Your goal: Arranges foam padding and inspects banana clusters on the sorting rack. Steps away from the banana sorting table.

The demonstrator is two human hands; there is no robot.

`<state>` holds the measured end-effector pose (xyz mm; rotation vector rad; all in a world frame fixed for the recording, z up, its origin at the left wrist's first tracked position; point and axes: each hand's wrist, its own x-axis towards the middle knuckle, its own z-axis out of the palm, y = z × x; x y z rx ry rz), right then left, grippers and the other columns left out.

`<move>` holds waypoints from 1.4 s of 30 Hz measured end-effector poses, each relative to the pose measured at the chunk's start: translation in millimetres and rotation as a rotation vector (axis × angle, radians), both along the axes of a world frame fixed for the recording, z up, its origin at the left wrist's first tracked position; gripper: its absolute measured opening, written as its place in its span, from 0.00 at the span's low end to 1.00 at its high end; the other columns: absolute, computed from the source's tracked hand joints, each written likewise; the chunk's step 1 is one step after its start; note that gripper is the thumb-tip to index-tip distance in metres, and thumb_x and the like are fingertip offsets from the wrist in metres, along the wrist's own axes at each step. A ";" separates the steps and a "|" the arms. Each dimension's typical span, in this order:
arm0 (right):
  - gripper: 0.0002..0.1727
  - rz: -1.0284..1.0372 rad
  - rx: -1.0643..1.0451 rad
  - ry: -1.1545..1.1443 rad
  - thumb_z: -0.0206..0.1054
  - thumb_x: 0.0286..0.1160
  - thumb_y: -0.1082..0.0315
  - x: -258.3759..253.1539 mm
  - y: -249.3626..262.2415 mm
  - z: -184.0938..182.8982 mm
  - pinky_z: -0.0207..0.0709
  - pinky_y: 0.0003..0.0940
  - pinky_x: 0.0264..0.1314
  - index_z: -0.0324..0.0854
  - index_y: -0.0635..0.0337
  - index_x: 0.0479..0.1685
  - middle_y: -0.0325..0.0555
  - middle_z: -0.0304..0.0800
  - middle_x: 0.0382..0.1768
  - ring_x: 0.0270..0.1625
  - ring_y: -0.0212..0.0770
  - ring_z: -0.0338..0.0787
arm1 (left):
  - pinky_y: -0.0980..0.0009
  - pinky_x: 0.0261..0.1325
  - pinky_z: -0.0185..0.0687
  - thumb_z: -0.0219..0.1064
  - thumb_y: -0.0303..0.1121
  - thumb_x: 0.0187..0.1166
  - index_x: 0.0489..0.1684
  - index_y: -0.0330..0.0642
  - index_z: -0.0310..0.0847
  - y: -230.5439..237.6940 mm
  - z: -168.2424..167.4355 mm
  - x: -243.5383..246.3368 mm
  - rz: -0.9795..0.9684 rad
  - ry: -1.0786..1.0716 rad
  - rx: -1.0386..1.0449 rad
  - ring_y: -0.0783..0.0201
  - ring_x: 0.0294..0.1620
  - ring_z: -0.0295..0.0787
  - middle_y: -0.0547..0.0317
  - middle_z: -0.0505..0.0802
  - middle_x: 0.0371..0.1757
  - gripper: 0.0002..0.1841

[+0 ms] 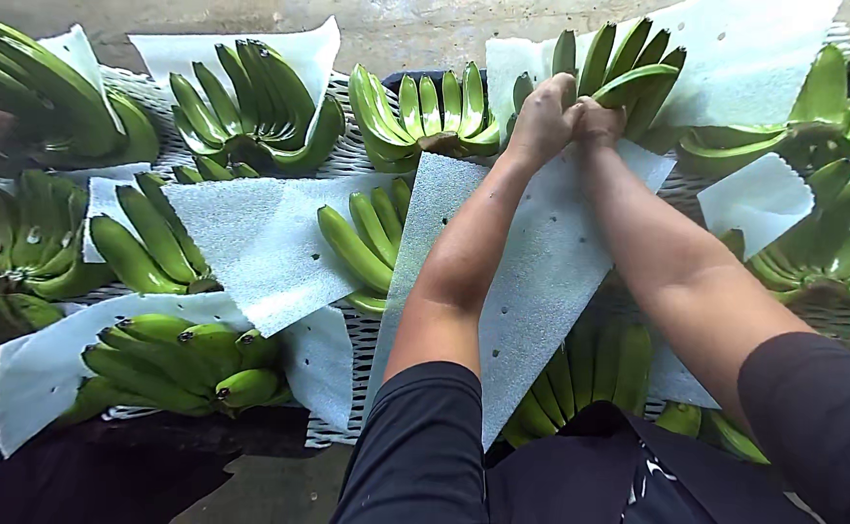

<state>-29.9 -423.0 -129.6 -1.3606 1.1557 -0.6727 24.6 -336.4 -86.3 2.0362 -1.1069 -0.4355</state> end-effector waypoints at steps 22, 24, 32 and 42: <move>0.12 -0.298 0.621 -1.257 0.49 0.73 0.70 -35.0 -34.5 -10.0 0.76 0.33 0.31 0.67 0.54 0.21 0.39 0.72 0.15 0.20 0.37 0.76 | 0.34 0.81 0.59 0.78 0.51 0.71 0.88 0.39 0.65 145.8 -36.5 -151.9 0.424 0.005 0.217 0.31 0.83 0.65 0.37 0.67 0.88 0.45; 0.12 -0.352 0.645 -1.218 0.49 0.76 0.68 -36.5 -34.0 -11.3 0.76 0.33 0.30 0.67 0.54 0.23 0.39 0.72 0.16 0.20 0.37 0.76 | 0.37 0.79 0.63 0.79 0.50 0.71 0.86 0.38 0.68 145.4 -41.3 -153.6 0.454 0.013 0.196 0.33 0.78 0.70 0.37 0.75 0.81 0.43; 0.09 0.035 0.646 -0.896 0.56 0.78 0.79 -48.3 -37.1 1.8 0.82 0.37 0.56 0.68 0.55 0.49 0.43 0.78 0.41 0.45 0.37 0.83 | 0.39 0.62 0.83 0.72 0.36 0.79 0.76 0.38 0.80 168.6 5.3 -151.0 0.426 -0.092 0.216 0.41 0.60 0.90 0.38 0.91 0.61 0.26; 0.33 0.536 0.089 0.336 0.74 0.70 0.72 -163.2 -85.2 32.4 0.79 0.53 0.66 0.71 0.65 0.78 0.62 0.81 0.69 0.64 0.53 0.85 | 0.48 0.75 0.75 0.72 0.37 0.80 0.76 0.37 0.77 258.0 82.9 -129.7 0.710 -0.271 0.123 0.48 0.70 0.85 0.38 0.87 0.70 0.26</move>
